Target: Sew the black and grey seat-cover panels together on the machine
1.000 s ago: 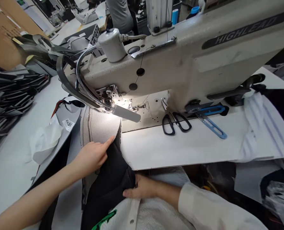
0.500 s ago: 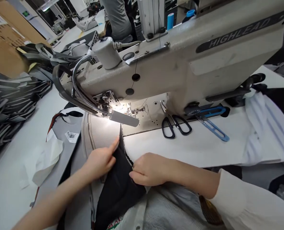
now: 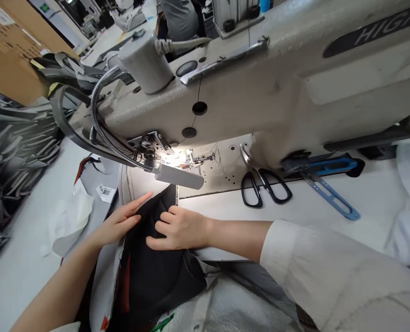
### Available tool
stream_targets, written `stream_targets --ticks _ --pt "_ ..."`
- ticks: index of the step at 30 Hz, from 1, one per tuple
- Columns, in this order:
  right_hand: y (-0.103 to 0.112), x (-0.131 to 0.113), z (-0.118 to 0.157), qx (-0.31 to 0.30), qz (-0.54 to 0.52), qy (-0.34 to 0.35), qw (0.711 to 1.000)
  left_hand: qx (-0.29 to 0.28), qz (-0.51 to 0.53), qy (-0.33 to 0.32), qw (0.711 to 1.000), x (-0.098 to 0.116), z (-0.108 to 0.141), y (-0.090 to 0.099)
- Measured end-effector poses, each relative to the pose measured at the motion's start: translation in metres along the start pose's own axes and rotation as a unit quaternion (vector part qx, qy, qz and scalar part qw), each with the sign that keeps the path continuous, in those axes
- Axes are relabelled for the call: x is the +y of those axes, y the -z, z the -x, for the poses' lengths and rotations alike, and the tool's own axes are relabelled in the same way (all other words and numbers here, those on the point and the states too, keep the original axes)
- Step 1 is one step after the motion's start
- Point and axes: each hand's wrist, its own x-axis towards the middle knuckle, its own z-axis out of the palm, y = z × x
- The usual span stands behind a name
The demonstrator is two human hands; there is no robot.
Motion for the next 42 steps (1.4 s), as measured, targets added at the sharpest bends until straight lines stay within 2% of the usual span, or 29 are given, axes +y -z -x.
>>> stream_targets --ticks 2,3,5,8,10,13,15,17,19,23,26,29,31,34,36,42 --pt "0.000 -0.005 0.001 -0.012 0.020 -0.070 0.997 -0.019 -0.045 0.032 0.998 0.005 -0.002 0.000" --pt "0.002 -0.007 0.005 -0.019 0.015 -0.081 0.996 -0.031 -0.073 0.045 0.996 0.009 -0.003 -0.003" --pt "0.007 -0.008 0.015 -0.027 -0.011 -0.065 0.997 -0.043 -0.137 0.064 0.988 0.015 -0.005 -0.012" --pt "0.012 -0.008 0.025 -0.026 -0.018 -0.040 0.999 -0.015 -0.212 0.063 0.975 0.023 -0.003 -0.028" --pt "0.016 -0.007 0.023 -0.015 0.015 -0.029 0.999 0.000 -0.206 0.050 0.977 0.031 0.000 -0.033" --pt "0.025 -0.002 0.012 0.023 0.067 -0.001 0.997 -0.010 -0.150 0.052 0.987 0.048 0.003 -0.029" --pt "0.031 0.003 0.009 0.025 0.077 -0.017 0.997 -0.022 -0.138 0.050 0.989 0.058 0.000 -0.025" --pt "0.032 0.009 0.015 -0.002 0.063 -0.057 0.996 -0.035 -0.164 0.060 0.984 0.063 -0.006 -0.027" --pt "0.027 0.011 0.025 -0.031 0.045 -0.084 0.995 -0.024 -0.232 0.086 0.969 0.063 -0.013 -0.038" --pt "0.015 0.002 0.038 -0.042 0.043 -0.111 0.992 0.051 -0.376 0.099 0.920 0.056 -0.019 -0.068" --pt "0.012 -0.012 0.035 -0.051 0.057 -0.137 0.988 0.046 -0.412 0.120 0.902 0.054 -0.015 -0.074" --pt "0.012 -0.019 0.029 -0.059 0.068 -0.150 0.984 -0.008 -0.380 0.147 0.913 0.054 -0.011 -0.062" --pt "0.011 -0.020 0.027 -0.052 0.074 -0.155 0.984 -0.043 -0.308 0.130 0.941 0.054 -0.011 -0.052" --pt "0.012 -0.019 0.027 -0.049 0.072 -0.163 0.983 -0.056 -0.208 0.081 0.973 0.053 -0.014 -0.047" --pt "0.013 -0.018 0.027 -0.051 0.070 -0.168 0.982 -0.049 -0.212 0.073 0.973 0.052 -0.017 -0.052" --pt "0.014 -0.017 0.026 -0.037 0.075 -0.160 0.984 -0.009 -0.322 0.111 0.940 0.044 -0.015 -0.069"
